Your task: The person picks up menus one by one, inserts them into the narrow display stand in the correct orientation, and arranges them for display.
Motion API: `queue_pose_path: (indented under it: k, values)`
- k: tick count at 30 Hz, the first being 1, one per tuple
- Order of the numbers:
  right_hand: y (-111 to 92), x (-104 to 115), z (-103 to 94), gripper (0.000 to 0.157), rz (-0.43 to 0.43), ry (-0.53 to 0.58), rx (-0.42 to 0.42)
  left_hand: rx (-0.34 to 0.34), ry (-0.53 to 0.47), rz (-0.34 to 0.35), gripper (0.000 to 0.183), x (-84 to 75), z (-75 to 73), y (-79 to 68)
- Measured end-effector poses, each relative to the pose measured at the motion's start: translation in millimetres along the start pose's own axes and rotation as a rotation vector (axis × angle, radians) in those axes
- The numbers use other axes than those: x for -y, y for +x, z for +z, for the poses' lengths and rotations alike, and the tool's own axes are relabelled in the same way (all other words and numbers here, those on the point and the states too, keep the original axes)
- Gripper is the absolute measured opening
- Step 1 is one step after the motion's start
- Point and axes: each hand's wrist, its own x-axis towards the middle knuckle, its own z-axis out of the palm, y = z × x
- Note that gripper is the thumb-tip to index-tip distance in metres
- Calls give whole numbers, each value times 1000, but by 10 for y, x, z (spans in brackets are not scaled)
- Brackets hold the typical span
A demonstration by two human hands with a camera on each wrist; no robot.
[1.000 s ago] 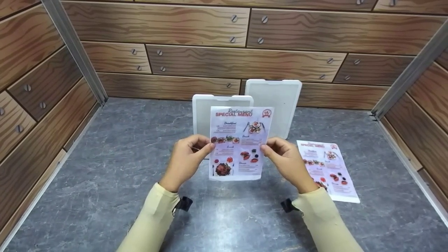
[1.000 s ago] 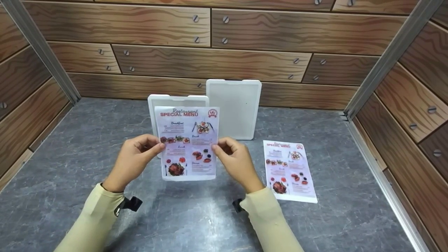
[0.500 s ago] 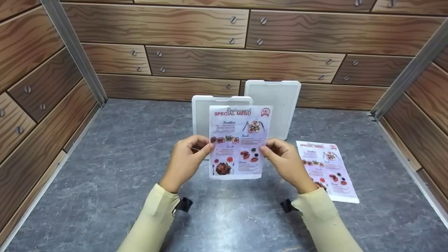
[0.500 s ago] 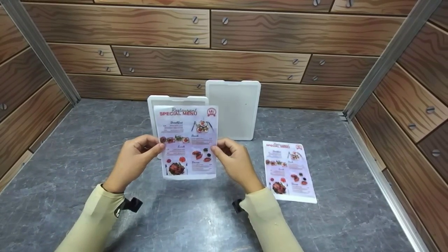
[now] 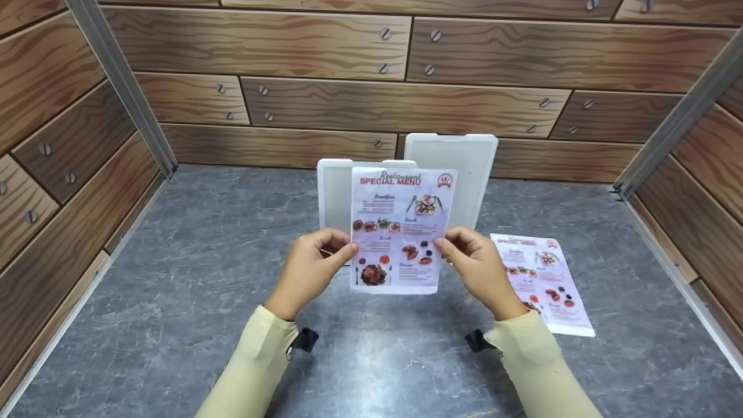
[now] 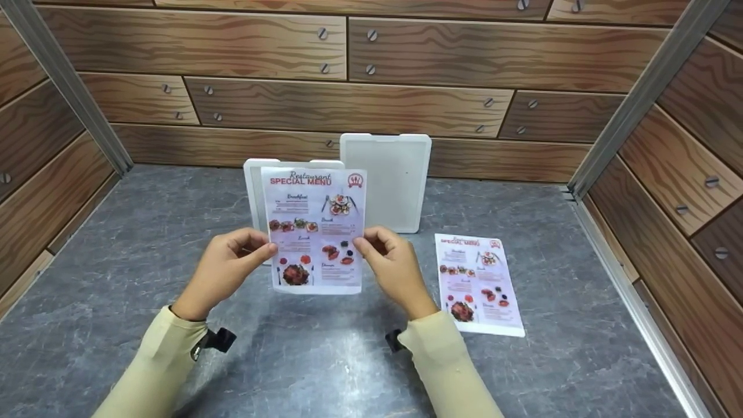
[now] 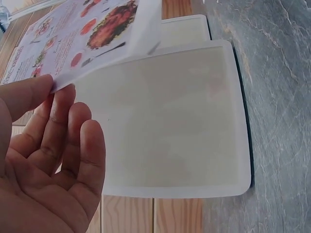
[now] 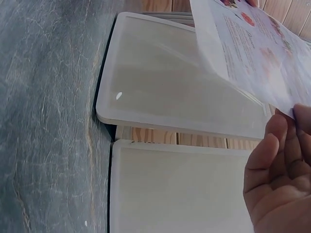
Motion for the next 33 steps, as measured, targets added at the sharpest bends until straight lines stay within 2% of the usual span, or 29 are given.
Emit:
queue_pose_path:
  k: [17,33]
  values:
    - [11,-2,-11,7,30,36,3,-22,50,36,8,-22,15,-6]
    - [22,-22,-7,8,31,15,-35,-1,66,-2,7,-19,41,-8]
